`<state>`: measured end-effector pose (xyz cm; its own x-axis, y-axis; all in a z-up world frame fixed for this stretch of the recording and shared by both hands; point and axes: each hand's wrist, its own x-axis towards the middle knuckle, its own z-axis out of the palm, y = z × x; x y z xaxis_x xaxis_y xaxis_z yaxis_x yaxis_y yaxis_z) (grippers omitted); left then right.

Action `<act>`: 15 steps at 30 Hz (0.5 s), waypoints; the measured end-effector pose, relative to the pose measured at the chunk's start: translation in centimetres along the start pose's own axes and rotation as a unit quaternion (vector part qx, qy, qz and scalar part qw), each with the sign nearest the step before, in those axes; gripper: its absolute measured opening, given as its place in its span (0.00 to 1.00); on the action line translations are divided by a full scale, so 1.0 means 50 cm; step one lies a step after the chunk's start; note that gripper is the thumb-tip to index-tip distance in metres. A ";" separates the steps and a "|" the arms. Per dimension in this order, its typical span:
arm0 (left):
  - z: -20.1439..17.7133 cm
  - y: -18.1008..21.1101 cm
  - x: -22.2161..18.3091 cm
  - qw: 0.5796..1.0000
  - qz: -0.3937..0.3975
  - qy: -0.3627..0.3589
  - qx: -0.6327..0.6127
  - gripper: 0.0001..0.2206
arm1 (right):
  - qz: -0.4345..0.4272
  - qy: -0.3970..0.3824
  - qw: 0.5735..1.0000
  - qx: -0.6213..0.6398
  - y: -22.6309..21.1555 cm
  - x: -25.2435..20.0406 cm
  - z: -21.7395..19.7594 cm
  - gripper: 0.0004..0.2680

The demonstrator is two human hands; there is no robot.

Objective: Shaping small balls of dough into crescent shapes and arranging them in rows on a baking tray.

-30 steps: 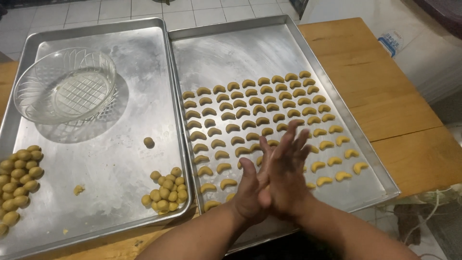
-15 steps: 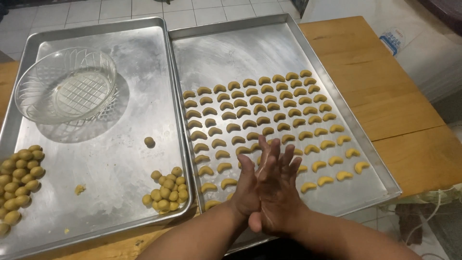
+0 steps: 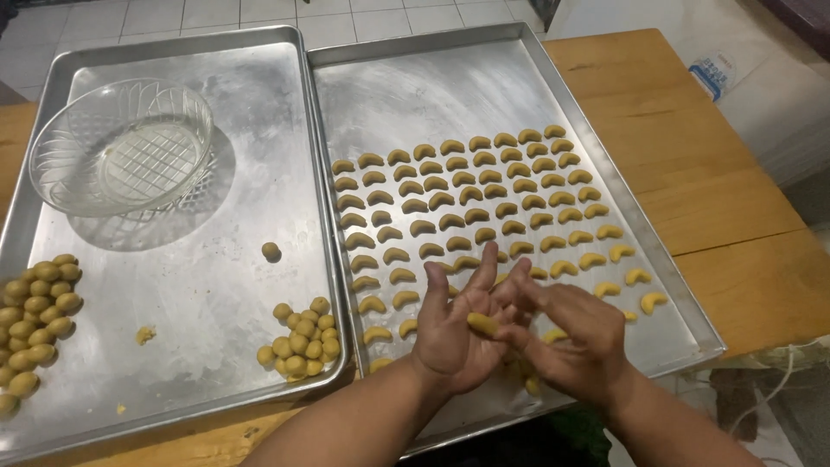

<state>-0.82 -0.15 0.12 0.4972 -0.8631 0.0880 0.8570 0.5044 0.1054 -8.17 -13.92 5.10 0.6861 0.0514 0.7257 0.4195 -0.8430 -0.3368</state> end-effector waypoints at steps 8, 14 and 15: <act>0.045 0.005 -0.003 0.972 0.025 0.009 0.232 0.45 | 0.050 -0.091 0.985 0.138 -0.030 -0.007 -0.013 0.08; 0.048 -0.001 -0.012 0.891 0.056 0.016 0.449 0.37 | 0.099 -0.148 0.977 0.117 -0.018 -0.016 -0.013 0.06; 0.054 -0.004 -0.013 0.892 0.055 0.015 0.448 0.37 | 0.100 -0.149 0.977 0.116 -0.018 -0.016 -0.011 0.06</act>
<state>-1.69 0.37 2.71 0.5866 -0.8008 0.1210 0.3568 0.3897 0.8490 -9.42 -13.47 5.15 0.8961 0.0799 0.4366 0.3589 -0.7092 -0.6068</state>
